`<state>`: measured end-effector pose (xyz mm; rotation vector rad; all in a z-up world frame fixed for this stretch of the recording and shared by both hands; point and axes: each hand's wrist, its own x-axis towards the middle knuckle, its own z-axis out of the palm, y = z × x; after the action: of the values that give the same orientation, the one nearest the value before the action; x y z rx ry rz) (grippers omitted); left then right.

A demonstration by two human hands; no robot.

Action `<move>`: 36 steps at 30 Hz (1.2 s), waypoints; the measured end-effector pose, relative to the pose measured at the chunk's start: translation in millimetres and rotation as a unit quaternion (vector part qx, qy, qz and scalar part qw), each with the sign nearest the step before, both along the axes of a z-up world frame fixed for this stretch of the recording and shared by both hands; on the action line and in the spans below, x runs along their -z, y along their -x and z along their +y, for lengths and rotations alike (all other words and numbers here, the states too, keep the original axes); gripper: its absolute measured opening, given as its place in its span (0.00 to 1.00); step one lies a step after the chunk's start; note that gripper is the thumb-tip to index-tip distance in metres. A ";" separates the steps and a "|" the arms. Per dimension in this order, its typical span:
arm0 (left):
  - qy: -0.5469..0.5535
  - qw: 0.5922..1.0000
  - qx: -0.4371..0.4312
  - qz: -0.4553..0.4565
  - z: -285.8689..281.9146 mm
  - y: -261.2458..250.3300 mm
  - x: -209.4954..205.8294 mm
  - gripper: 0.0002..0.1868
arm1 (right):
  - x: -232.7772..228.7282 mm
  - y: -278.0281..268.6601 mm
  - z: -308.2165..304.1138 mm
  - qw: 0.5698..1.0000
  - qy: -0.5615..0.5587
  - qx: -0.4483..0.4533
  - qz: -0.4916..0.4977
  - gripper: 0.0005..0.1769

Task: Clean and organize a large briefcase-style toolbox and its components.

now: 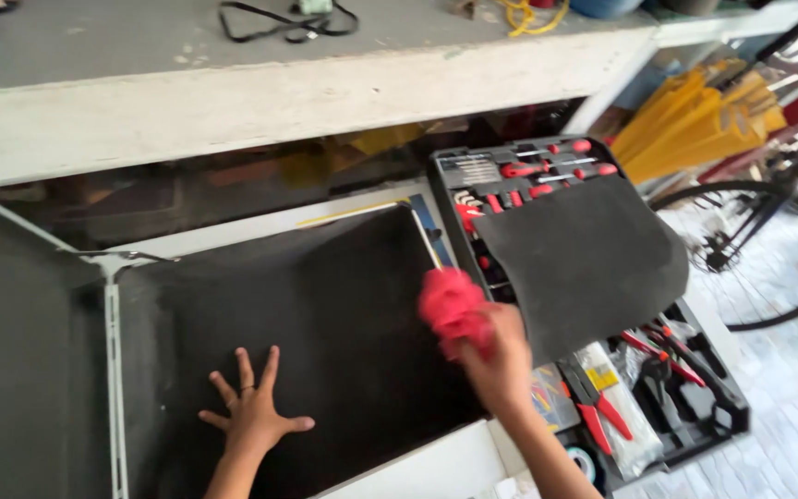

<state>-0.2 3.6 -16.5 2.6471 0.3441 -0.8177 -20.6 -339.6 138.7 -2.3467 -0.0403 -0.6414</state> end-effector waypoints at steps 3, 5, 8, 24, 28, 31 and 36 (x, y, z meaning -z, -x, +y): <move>0.000 1.000 -0.005 -0.008 -1.4 -0.5 4.4 0.78 | 11.8 16.4 -36.7 0.989 -0.038 0.143 0.023 0.20; -0.001 1.000 -0.005 -0.009 -0.8 -0.7 4.3 0.78 | 29.1 22.9 -55.4 0.974 -0.027 0.169 0.150 0.20; -0.002 1.000 -0.007 -0.010 -2.4 -1.4 7.4 0.78 | 100.0 31.8 -86.5 0.952 -0.062 0.136 0.266 0.24; 0.013 0.997 -0.010 -0.073 0.8 13.0 15.3 0.73 | 45.8 51.0 -27.5 0.948 0.036 0.045 0.312 0.28; 0.015 0.997 -0.019 -0.074 -2.0 14.0 12.2 0.72 | 46.0 46.3 -31.4 0.952 0.036 0.023 0.303 0.27; 0.006 0.997 -0.023 -0.069 -2.5 10.1 11.4 0.72 | 45.1 38.5 -38.1 0.944 0.032 0.027 0.327 0.28; -0.021 0.999 -0.016 -0.031 -5.0 6.2 8.4 0.72 | 47.1 6.8 -85.8 0.966 0.143 0.106 0.189 0.17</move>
<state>-6.5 -1.4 -25.0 2.6912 0.3914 -0.7243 -27.4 -425.4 91.7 -2.7424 0.3126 -0.2896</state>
